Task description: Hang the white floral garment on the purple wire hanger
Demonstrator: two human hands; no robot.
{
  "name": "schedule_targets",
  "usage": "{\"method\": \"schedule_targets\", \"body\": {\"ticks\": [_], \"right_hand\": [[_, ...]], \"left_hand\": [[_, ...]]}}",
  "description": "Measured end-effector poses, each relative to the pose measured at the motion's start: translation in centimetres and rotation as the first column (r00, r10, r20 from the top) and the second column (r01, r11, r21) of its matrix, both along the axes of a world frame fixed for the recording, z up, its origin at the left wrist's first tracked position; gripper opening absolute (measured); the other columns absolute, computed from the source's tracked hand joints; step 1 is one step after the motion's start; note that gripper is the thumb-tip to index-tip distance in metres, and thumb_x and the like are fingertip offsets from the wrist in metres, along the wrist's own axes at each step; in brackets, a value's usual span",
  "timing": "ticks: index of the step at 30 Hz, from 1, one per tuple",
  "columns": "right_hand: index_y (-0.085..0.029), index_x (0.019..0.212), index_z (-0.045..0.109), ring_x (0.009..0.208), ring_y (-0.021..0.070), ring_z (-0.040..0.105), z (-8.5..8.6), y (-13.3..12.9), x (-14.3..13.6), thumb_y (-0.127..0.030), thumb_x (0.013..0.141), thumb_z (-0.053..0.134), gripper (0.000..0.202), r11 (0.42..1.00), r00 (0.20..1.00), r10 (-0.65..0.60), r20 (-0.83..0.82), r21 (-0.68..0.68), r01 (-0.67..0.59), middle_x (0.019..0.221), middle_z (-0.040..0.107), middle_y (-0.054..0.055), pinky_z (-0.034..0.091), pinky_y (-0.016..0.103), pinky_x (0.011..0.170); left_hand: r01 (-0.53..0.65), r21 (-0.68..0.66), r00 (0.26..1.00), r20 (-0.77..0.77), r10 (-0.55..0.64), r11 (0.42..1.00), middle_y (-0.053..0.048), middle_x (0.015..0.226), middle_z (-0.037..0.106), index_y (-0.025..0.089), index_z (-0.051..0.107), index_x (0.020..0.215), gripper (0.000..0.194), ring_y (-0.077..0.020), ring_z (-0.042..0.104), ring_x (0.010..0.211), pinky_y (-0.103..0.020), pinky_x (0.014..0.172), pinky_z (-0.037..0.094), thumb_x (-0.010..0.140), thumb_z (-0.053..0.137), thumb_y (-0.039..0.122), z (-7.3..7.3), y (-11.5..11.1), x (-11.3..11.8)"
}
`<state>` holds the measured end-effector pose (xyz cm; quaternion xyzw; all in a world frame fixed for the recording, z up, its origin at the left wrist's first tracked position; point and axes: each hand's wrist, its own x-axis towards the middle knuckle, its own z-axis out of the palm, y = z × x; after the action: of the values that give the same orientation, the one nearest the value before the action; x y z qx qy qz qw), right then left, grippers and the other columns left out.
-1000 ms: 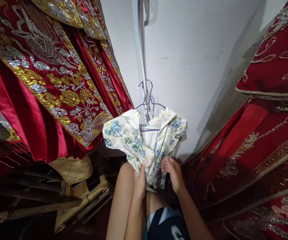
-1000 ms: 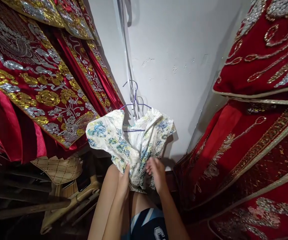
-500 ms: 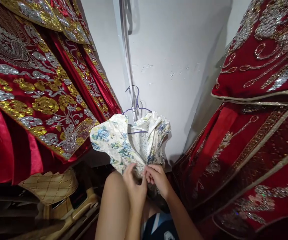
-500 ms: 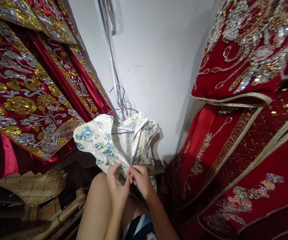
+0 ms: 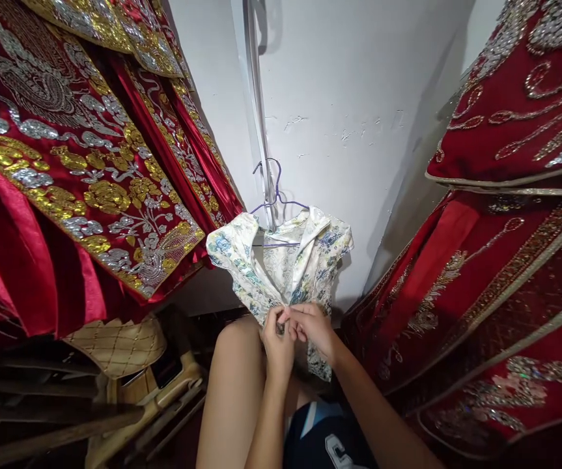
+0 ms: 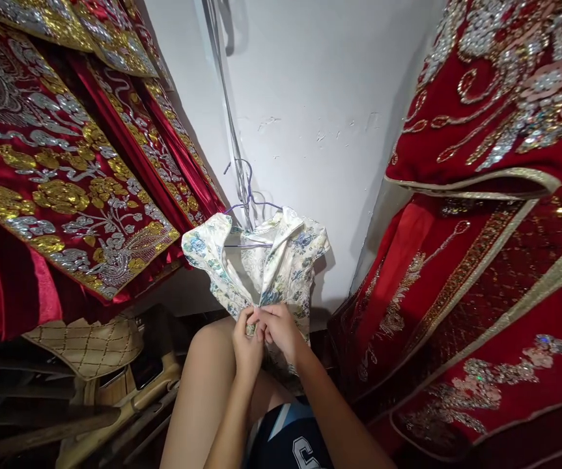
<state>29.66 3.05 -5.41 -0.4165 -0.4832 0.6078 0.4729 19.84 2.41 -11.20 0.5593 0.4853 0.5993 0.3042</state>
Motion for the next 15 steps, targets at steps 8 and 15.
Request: {"method": "schedule_targets", "body": {"ticks": [8, 15], "right_hand": [[-0.013, 0.069, 0.069, 0.038, 0.0059, 0.032, 5.0, 3.6, 1.8, -0.047, 0.076, 0.074, 0.035, 0.995, 0.988, -0.097, -0.122, 0.003, 0.099, 0.045, 0.047, -0.005, 0.019, 0.023, 0.038], [-0.013, 0.079, 0.066, 0.040, 0.0035, 0.031, 15.0, 8.1, 2.7, -0.028, 0.084, 0.069, 0.016, 0.990, 0.922, 0.012, -0.387, 0.137, 0.045, 0.052, 0.046, -0.007, 0.021, 0.018, 0.037]], "left_hand": [[0.174, -0.018, 0.955, -0.241, -0.173, 0.985, -0.001, 0.072, 0.051, 0.021, 0.050, 0.078, 0.019, -0.0176, 0.050, 0.068, -0.026, 0.066, 0.036, 0.096, 0.047, 0.029, -1.6, -0.5, -0.2], [0.283, -0.065, 0.913, -0.287, -0.290, 0.957, -0.002, 0.075, 0.055, 0.020, 0.051, 0.080, 0.020, -0.0175, 0.052, 0.069, -0.026, 0.066, 0.037, 0.097, 0.045, 0.029, -0.9, -1.2, 1.1]]}}
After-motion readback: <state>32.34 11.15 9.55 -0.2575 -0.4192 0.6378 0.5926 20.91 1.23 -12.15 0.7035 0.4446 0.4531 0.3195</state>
